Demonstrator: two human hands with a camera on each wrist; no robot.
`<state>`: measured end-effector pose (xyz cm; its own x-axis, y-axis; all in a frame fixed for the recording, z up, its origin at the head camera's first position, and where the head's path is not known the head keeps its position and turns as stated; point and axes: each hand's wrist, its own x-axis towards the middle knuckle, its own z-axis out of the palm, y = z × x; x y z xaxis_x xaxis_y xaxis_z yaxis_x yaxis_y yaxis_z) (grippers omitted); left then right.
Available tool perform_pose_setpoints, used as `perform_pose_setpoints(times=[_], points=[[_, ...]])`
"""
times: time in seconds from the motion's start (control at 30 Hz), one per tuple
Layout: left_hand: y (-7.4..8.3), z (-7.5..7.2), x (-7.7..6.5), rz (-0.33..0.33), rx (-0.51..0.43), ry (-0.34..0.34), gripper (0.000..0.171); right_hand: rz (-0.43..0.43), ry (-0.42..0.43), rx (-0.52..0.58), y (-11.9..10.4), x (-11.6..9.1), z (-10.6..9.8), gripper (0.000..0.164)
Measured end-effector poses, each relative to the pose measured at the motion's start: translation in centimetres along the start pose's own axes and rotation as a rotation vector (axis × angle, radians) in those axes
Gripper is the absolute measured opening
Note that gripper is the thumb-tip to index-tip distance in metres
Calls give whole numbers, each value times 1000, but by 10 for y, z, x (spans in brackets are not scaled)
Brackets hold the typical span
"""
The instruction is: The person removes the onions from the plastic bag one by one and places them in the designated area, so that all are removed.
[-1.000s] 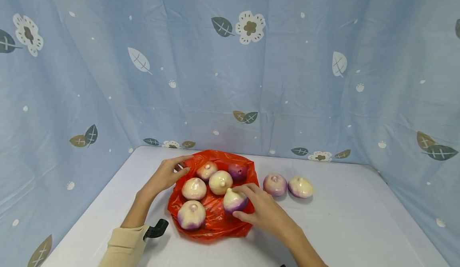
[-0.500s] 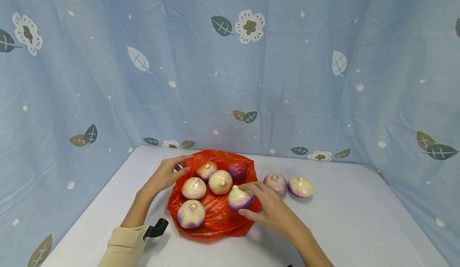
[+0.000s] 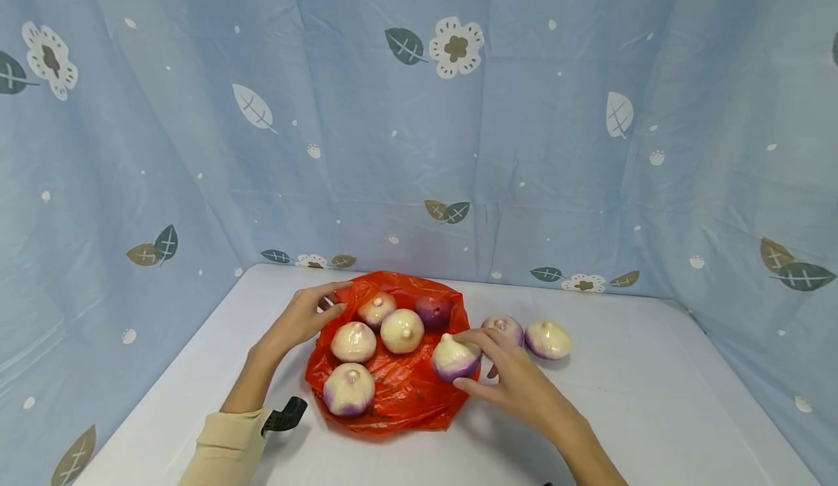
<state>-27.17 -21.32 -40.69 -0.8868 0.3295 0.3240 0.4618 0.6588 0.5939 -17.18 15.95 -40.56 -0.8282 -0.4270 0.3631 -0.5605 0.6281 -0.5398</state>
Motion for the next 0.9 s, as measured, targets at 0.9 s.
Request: perform_pose_setpoints(times=[0.9], points=[[0,2,0,-24,-8,-23,45,64,96,-74,40,-19,-37,60]])
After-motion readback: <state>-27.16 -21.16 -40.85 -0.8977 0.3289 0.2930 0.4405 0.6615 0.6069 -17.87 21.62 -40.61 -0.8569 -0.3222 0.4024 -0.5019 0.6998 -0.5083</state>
